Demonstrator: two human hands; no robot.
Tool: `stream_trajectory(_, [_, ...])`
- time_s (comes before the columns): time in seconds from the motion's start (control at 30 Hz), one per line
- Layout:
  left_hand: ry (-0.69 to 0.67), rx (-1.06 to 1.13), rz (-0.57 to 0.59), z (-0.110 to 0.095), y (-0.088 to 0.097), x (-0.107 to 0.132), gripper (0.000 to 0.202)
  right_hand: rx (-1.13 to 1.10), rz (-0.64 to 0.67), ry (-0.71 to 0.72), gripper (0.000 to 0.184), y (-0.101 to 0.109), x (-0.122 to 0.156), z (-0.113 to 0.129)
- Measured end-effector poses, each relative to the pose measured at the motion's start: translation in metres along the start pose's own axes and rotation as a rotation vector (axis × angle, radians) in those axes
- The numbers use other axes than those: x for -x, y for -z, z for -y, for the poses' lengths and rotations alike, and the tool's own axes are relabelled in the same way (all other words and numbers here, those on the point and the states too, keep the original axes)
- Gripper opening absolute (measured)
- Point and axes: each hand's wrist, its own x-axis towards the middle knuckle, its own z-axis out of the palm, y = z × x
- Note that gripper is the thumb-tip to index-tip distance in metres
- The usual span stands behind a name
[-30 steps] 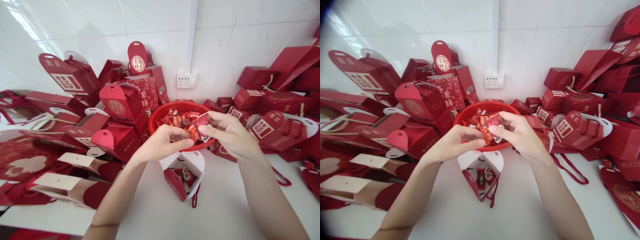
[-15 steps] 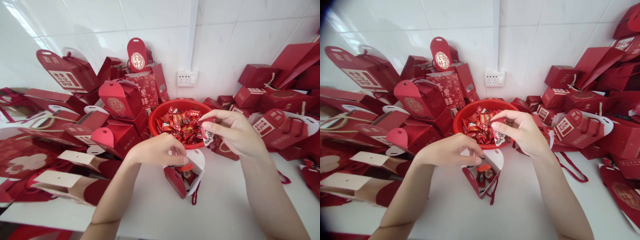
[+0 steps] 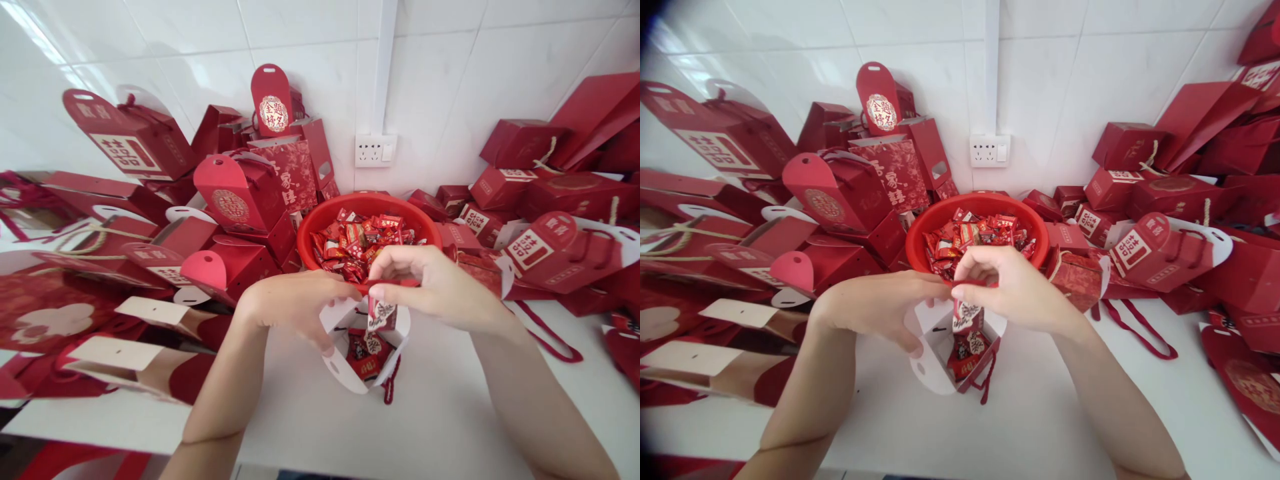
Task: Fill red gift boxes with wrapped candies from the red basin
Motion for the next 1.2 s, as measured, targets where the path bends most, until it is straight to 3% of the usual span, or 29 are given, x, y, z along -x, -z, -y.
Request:
stream_trajectory(0.07, [0.013, -0.016, 0.017, -0.002, 0.001, -0.001, 0.062, 0.077, 0.072, -0.024, 0.005, -0.007, -0.001, -0.003])
stream_trajectory(0.27, [-0.001, 0.029, 0.014, -0.005, 0.001, -0.001, 0.064, 0.375, 0.117, -0.027, 0.011, -0.011, 0.004, -0.001])
stream_trajectory(0.5, [-0.030, 0.051, 0.015, -0.002, 0.000, 0.003, 0.072, 0.476, 0.138, -0.039, 0.017, 0.010, 0.020, 0.013])
stream_trajectory(0.73, [0.092, 0.069, -0.115, -0.003, 0.004, 0.018, 0.071, 0.645, 0.077, -0.067, 0.023, 0.035, 0.041, 0.011])
stream_trajectory(0.87, [0.024, 0.116, -0.169, -0.002, 0.002, 0.020, 0.064, 0.713, 0.032, -0.076, 0.030, 0.024, 0.037, 0.001])
stream_trajectory(1.03, [0.006, 0.121, -0.141, -0.007, -0.004, 0.016, 0.045, 0.777, 0.008, -0.142, 0.046, 0.008, 0.036, -0.012])
stream_trajectory(1.13, [0.015, 0.096, -0.141, -0.011, -0.008, 0.013, 0.034, 0.694, -0.008, -0.185, 0.051, 0.007, 0.050, -0.024])
stream_trajectory(1.2, [0.025, 0.089, -0.152, -0.015, -0.012, 0.010, 0.038, 0.576, -0.031, -0.219, 0.048, 0.005, 0.063, -0.035])
